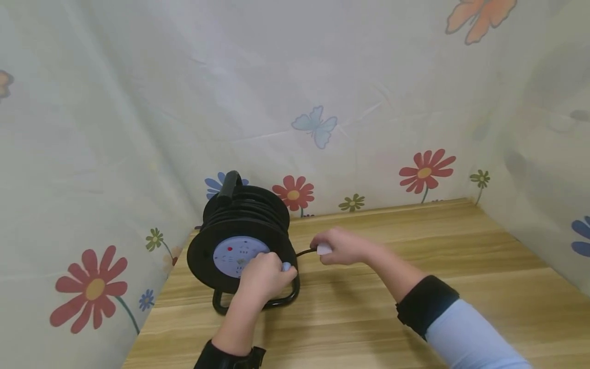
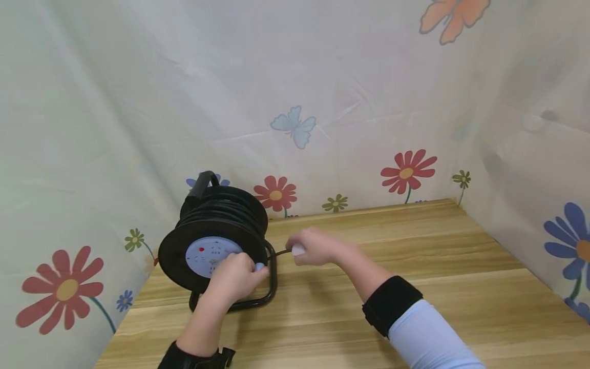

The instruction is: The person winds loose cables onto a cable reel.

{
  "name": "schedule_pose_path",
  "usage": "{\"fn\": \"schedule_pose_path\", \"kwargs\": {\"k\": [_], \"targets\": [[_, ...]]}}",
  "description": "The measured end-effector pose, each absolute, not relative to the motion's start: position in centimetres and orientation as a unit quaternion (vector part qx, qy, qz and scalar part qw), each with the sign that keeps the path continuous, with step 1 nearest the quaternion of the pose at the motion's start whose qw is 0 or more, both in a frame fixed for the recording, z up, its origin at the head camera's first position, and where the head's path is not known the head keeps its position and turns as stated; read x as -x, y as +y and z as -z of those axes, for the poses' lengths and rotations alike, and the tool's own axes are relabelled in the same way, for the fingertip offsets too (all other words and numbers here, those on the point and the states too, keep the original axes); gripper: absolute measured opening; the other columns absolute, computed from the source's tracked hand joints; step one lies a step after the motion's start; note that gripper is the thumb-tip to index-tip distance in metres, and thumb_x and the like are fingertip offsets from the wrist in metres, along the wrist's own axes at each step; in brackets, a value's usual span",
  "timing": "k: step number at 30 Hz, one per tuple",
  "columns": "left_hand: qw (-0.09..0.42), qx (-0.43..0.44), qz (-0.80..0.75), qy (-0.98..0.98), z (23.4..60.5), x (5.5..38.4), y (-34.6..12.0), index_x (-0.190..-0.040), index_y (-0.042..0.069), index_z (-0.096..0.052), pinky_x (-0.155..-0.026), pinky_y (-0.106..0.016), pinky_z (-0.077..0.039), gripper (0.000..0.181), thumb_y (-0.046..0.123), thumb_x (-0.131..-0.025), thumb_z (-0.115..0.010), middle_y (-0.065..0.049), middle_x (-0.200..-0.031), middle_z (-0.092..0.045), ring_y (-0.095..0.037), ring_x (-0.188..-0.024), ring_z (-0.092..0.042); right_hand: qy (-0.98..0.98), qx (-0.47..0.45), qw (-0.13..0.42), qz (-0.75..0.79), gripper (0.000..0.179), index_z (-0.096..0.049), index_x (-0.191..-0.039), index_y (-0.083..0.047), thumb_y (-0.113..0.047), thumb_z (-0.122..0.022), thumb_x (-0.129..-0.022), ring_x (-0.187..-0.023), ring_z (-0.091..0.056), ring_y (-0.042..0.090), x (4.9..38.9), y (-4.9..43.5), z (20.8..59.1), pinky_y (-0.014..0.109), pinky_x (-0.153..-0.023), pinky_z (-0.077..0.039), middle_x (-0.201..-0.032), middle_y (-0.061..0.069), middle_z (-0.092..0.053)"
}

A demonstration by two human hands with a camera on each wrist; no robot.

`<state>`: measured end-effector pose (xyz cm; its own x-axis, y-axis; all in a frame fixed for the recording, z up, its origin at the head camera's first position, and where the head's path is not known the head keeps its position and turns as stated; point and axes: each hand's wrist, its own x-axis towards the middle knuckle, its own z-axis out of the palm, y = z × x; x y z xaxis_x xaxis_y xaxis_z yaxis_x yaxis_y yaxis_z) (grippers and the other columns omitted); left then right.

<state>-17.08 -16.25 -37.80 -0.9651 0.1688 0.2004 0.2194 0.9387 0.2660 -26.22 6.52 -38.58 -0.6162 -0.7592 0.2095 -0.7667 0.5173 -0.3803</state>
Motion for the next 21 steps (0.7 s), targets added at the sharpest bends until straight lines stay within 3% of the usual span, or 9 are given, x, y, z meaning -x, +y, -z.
{"fn": "schedule_pose_path", "kwargs": {"k": [4,7,14,21], "targets": [[0.053,0.095,0.139,-0.984,38.1,17.1,-16.7,-0.048,0.016,-0.045,-0.037,-0.028,-0.033,0.044,0.039,-0.083,-0.060,0.006,-0.040,-0.042,-0.012,-0.037,-0.044,-0.863,-0.444,0.014,-0.241,0.029,-0.067,-0.109,-0.011,-0.020,-0.068,-0.082,-0.074,-0.056,0.007,26.2,5.5,38.5,0.027,-0.064,-0.049,-0.094,-0.008,-0.065],[0.037,0.092,0.127,-0.987,38.5,17.1,-17.1,-0.049,0.016,-0.051,-0.039,-0.030,-0.038,0.042,0.039,-0.083,-0.060,0.006,-0.041,-0.048,-0.013,-0.039,-0.049,-0.858,-0.454,0.012,-0.239,0.025,-0.068,-0.107,-0.012,-0.023,-0.068,-0.084,-0.075,-0.056,0.007,26.1,4.8,38.5,0.028,-0.065,-0.049,-0.093,-0.009,-0.065],[0.026,0.090,0.096,-0.991,39.6,17.1,-18.3,-0.052,0.018,-0.053,-0.041,-0.033,-0.040,0.041,0.044,-0.084,-0.060,0.007,-0.040,-0.048,-0.012,-0.039,-0.049,-0.853,-0.470,0.014,-0.226,0.020,-0.069,-0.101,-0.016,-0.023,-0.068,-0.083,-0.072,-0.055,0.007,26.3,2.9,39.1,0.027,-0.064,-0.047,-0.089,-0.011,-0.064],[0.020,0.084,0.083,-0.993,40.1,17.0,-19.4,-0.052,0.019,-0.054,-0.040,-0.033,-0.040,0.034,0.038,-0.079,-0.061,0.008,-0.038,-0.047,-0.012,-0.038,-0.048,-0.845,-0.479,0.009,-0.240,0.012,-0.067,-0.091,-0.016,-0.019,-0.071,-0.081,-0.065,-0.054,0.005,27.0,1.2,40.1,0.023,-0.061,-0.048,-0.076,-0.013,-0.061]]}}
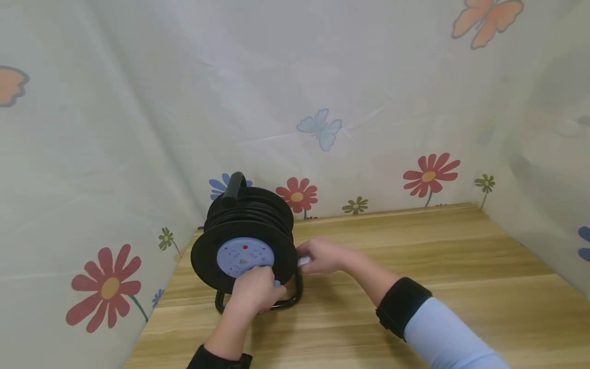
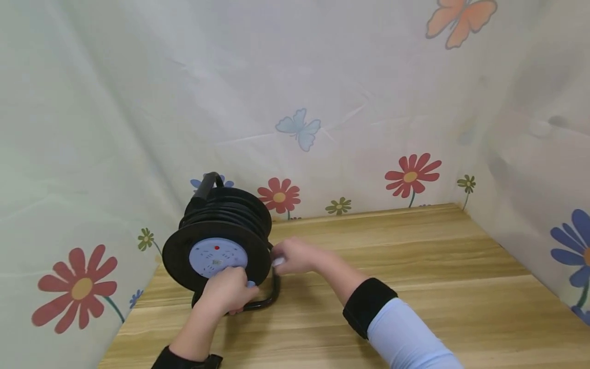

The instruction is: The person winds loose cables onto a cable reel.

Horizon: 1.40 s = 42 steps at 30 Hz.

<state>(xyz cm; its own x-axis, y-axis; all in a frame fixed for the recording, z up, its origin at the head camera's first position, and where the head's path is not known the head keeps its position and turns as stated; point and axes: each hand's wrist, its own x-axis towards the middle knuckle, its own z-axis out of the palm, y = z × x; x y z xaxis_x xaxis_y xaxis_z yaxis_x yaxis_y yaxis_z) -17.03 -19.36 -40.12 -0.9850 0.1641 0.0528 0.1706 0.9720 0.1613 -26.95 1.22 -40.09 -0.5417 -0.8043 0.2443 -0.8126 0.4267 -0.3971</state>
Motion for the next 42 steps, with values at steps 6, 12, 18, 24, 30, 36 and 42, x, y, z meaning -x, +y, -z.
{"fn": "schedule_pose_path", "kwargs": {"k": [6,12,18,24,30,36,42], "targets": [[0.013,0.090,0.066,-0.994,40.1,16.8,-19.7,-0.051,0.019,-0.053,-0.039,-0.032,-0.039,0.034,0.036,-0.079,-0.060,0.008,-0.037,-0.047,-0.012,-0.038,-0.048,-0.849,-0.471,-0.002,-0.239,0.011,-0.065,-0.084,-0.017,-0.020,-0.074,-0.079,-0.062,-0.053,0.004,27.1,0.8,40.5,0.023,-0.059,-0.047,-0.072,-0.014,-0.060],[0.002,0.100,0.081,-0.992,39.9,16.8,-20.0,-0.050,0.019,-0.054,-0.038,-0.031,-0.039,0.034,0.033,-0.081,-0.058,0.008,-0.036,-0.047,-0.010,-0.034,-0.048,-0.848,-0.472,-0.016,-0.241,0.011,-0.064,-0.081,-0.019,-0.022,-0.074,-0.078,-0.061,-0.053,0.003,27.2,0.8,40.7,0.022,-0.058,-0.047,-0.070,-0.015,-0.060],[-0.021,0.095,0.091,-0.991,39.7,16.6,-20.3,-0.054,0.018,-0.055,-0.040,-0.031,-0.039,0.032,0.030,-0.083,-0.058,0.007,-0.037,-0.048,-0.010,-0.033,-0.048,-0.846,-0.474,-0.037,-0.242,0.010,-0.065,-0.084,-0.016,-0.018,-0.074,-0.080,-0.067,-0.056,0.003,27.3,0.4,41.0,0.023,-0.064,-0.048,-0.076,-0.010,-0.064],[-0.031,0.090,0.076,-0.993,39.6,16.4,-20.6,-0.056,0.017,-0.054,-0.043,-0.031,-0.041,0.032,0.030,-0.085,-0.060,0.006,-0.036,-0.049,-0.010,-0.031,-0.048,-0.848,-0.461,-0.087,-0.247,0.005,-0.067,-0.084,-0.012,-0.015,-0.070,-0.084,-0.061,-0.058,0.003,27.2,-0.5,41.3,0.023,-0.062,-0.048,-0.074,-0.007,-0.066],[-0.026,0.089,0.070,-0.993,39.6,16.3,-21.0,-0.058,0.017,-0.054,-0.048,-0.032,-0.044,0.033,0.032,-0.086,-0.062,0.005,-0.038,-0.052,-0.008,-0.031,-0.049,-0.859,-0.440,-0.085,-0.249,0.009,-0.066,-0.078,-0.014,-0.018,-0.073,-0.081,-0.056,-0.054,0.006,27.0,-0.7,41.2,0.024,-0.057,-0.045,-0.065,-0.005,-0.062],[-0.031,0.079,0.075,-0.994,39.5,16.2,-21.3,-0.063,0.016,-0.054,-0.050,-0.032,-0.045,0.027,0.029,-0.084,-0.064,0.006,-0.038,-0.051,-0.008,-0.031,-0.049,-0.849,-0.450,-0.080,-0.265,0.011,-0.066,-0.089,-0.014,-0.015,-0.073,-0.082,-0.077,-0.059,0.007,27.1,-0.2,41.1,0.026,-0.071,-0.050,-0.082,-0.008,-0.065],[-0.044,0.068,0.080,-0.993,39.6,16.1,-21.6,-0.064,0.015,-0.054,-0.048,-0.031,-0.045,0.026,0.028,-0.085,-0.063,0.003,-0.042,-0.054,-0.010,-0.033,-0.051,-0.814,-0.483,-0.072,-0.315,0.010,-0.066,-0.097,-0.012,-0.011,-0.069,-0.087,-0.083,-0.062,0.014,26.9,0.8,40.3,0.028,-0.075,-0.052,-0.092,0.003,-0.068]]}}
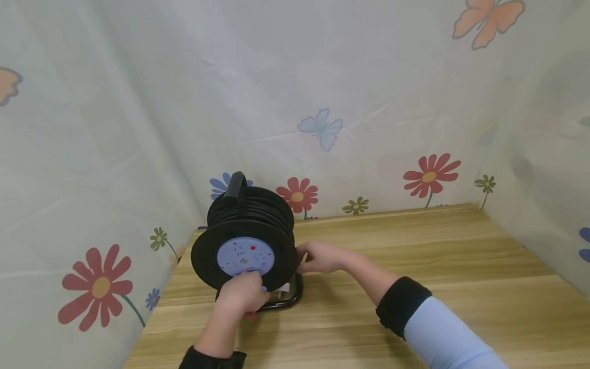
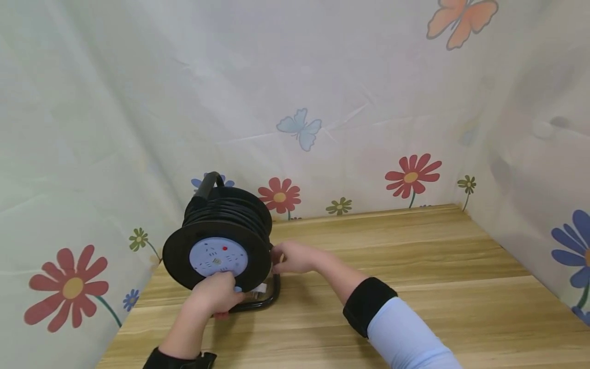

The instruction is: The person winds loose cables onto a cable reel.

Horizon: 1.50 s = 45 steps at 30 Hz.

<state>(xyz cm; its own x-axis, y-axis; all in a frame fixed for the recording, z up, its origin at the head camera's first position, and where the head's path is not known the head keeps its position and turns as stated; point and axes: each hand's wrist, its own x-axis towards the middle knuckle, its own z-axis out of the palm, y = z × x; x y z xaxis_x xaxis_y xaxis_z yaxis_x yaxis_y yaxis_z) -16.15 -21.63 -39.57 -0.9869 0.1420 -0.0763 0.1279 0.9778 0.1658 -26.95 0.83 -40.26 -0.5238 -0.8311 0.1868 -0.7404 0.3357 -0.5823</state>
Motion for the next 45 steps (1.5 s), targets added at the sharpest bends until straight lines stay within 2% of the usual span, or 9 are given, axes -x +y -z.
{"fn": "schedule_pose_path", "kwargs": {"k": [6,14,22,25,28,32,36,42,45], "targets": [[0.065,-0.063,-0.064,0.994,39.8,16.6,-22.5,-0.063,0.015,-0.055,-0.053,-0.032,-0.047,0.030,0.031,-0.088,-0.062,0.004,-0.046,-0.055,-0.012,-0.038,-0.055,0.820,0.465,0.017,0.333,0.022,-0.066,-0.111,-0.013,-0.023,-0.066,-0.091,-0.088,-0.060,0.006,27.0,2.2,39.0,0.031,-0.080,-0.051,-0.105,0.000,-0.066],[0.082,-0.057,-0.087,0.991,40.0,16.8,-24.2,-0.066,0.012,-0.056,-0.055,-0.030,-0.048,0.030,0.029,-0.087,-0.066,0.002,-0.050,-0.057,-0.011,-0.035,-0.053,0.772,0.436,-0.034,0.461,0.040,-0.055,-0.129,-0.009,-0.027,-0.062,-0.094,-0.110,-0.052,0.017,26.3,2.8,37.8,0.047,-0.092,-0.044,-0.123,0.001,-0.057],[0.100,-0.046,-0.120,0.987,40.1,16.6,-25.3,-0.069,0.008,-0.057,-0.058,-0.032,-0.050,0.026,0.025,-0.087,-0.068,-0.002,-0.045,-0.059,-0.014,-0.037,-0.055,0.738,0.411,-0.012,0.536,0.071,-0.029,-0.148,-0.014,-0.025,-0.067,-0.089,-0.133,-0.028,0.028,24.1,1.9,35.9,0.058,-0.105,-0.025,-0.151,0.011,-0.028],[0.100,-0.044,-0.125,0.986,40.0,16.6,-25.7,-0.072,0.007,-0.058,-0.067,-0.036,-0.052,0.025,0.025,-0.086,-0.069,0.000,-0.045,-0.058,-0.015,-0.040,-0.056,0.740,0.400,0.015,0.541,0.080,-0.020,-0.151,-0.016,-0.028,-0.068,-0.088,-0.136,-0.021,0.030,23.8,1.4,35.7,0.058,-0.106,-0.021,-0.155,0.008,-0.018],[0.099,-0.038,-0.122,0.987,39.6,16.4,-26.1,-0.072,0.006,-0.058,-0.074,-0.038,-0.051,0.026,0.026,-0.085,-0.070,0.000,-0.043,-0.057,-0.015,-0.040,-0.057,0.734,0.397,0.023,0.550,0.087,-0.015,-0.153,-0.021,-0.035,-0.069,-0.086,-0.138,-0.017,0.024,25.3,0.7,37.5,0.056,-0.108,-0.019,-0.156,0.003,-0.014],[0.091,-0.027,-0.128,0.987,38.8,15.9,-26.8,-0.072,0.005,-0.058,-0.072,-0.038,-0.051,0.024,0.023,-0.083,-0.070,0.000,-0.042,-0.056,-0.014,-0.040,-0.056,0.728,0.400,0.019,0.556,0.094,-0.011,-0.153,-0.024,-0.043,-0.071,-0.083,-0.138,-0.014,0.018,27.3,-0.1,40.0,0.056,-0.109,-0.017,-0.156,-0.004,-0.013],[0.087,-0.011,-0.151,0.985,37.8,15.6,-27.6,-0.071,0.004,-0.058,-0.063,-0.037,-0.052,0.022,0.019,-0.083,-0.069,0.000,-0.043,-0.056,-0.016,-0.041,-0.056,0.737,0.392,0.028,0.550,0.100,-0.008,-0.154,-0.022,-0.044,-0.072,-0.081,-0.139,-0.013,0.020,27.5,-0.1,40.3,0.056,-0.108,-0.018,-0.156,-0.008,-0.012],[0.089,0.016,-0.172,0.981,36.8,15.4,-28.8,-0.072,0.003,-0.062,-0.051,-0.034,-0.049,0.023,0.021,-0.084,-0.071,-0.002,-0.046,-0.058,-0.017,-0.044,-0.058,0.722,0.387,0.049,0.571,0.097,-0.005,-0.154,-0.018,-0.029,-0.072,-0.084,-0.139,-0.014,0.025,27.7,0.4,40.5,0.056,-0.108,-0.018,-0.158,0.004,-0.008],[0.088,0.021,-0.171,0.981,36.3,15.1,-29.2,-0.071,0.004,-0.062,-0.050,-0.034,-0.047,0.024,0.021,-0.085,-0.069,-0.001,-0.047,-0.059,-0.016,-0.045,-0.058,0.707,0.382,0.058,0.592,0.095,-0.005,-0.154,-0.020,-0.028,-0.070,-0.086,-0.139,-0.013,0.024,27.2,0.6,40.2,0.055,-0.108,-0.018,-0.158,0.003,-0.006]]}}
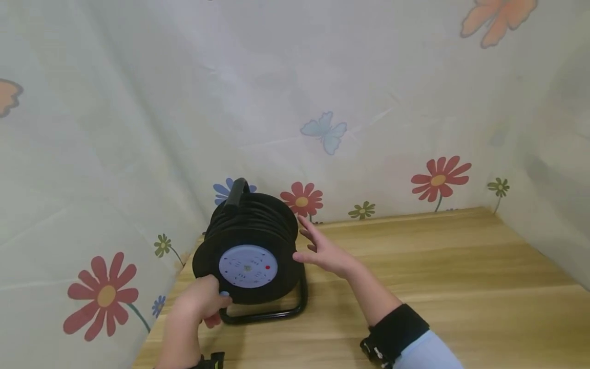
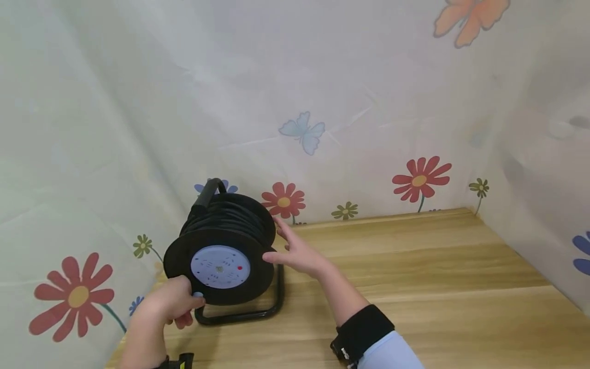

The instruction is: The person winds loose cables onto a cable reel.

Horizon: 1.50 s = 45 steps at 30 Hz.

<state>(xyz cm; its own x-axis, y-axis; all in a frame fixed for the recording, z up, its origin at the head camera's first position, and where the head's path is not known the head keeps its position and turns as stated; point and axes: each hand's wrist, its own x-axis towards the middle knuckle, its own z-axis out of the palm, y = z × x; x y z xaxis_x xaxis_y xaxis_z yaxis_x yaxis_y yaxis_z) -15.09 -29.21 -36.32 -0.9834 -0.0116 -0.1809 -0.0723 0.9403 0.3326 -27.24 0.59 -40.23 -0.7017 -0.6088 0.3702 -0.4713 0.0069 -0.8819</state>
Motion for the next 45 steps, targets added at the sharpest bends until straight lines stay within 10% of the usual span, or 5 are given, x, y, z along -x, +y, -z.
{"fn": "schedule_pose_path", "kwargs": {"k": [17,35,45], "targets": [[0.014,0.055,-0.189,0.980,33.8,13.2,-31.0,-0.071,0.003,-0.063,-0.070,-0.044,-0.047,0.029,0.024,-0.091,-0.061,-0.003,-0.052,-0.057,-0.017,-0.048,-0.055,0.667,0.361,0.046,0.650,0.086,-0.012,-0.153,-0.026,-0.033,-0.068,-0.088,-0.137,-0.020,0.018,26.0,0.1,39.9,0.053,-0.106,-0.026,-0.156,-0.010,-0.013],[-0.090,0.059,-0.168,0.980,31.8,12.3,-30.6,-0.058,0.009,-0.057,-0.047,-0.033,-0.038,0.042,0.033,-0.092,-0.058,0.001,-0.050,-0.053,-0.014,-0.046,-0.050,0.686,0.355,0.035,0.634,0.091,-0.012,-0.153,-0.025,-0.037,-0.071,-0.085,-0.137,-0.020,0.018,26.3,-0.6,40.6,0.053,-0.107,-0.022,-0.155,-0.009,-0.015],[-0.239,0.048,-0.148,0.959,31.6,12.1,-29.6,-0.058,0.010,-0.053,-0.042,-0.031,-0.031,0.041,0.033,-0.089,-0.064,0.000,-0.046,-0.040,-0.018,-0.044,-0.039,0.689,0.365,0.051,0.623,0.091,-0.007,-0.153,-0.014,-0.030,-0.068,-0.088,-0.139,-0.013,0.028,25.3,-0.3,38.7,0.053,-0.109,-0.018,-0.157,0.005,-0.009]]}}
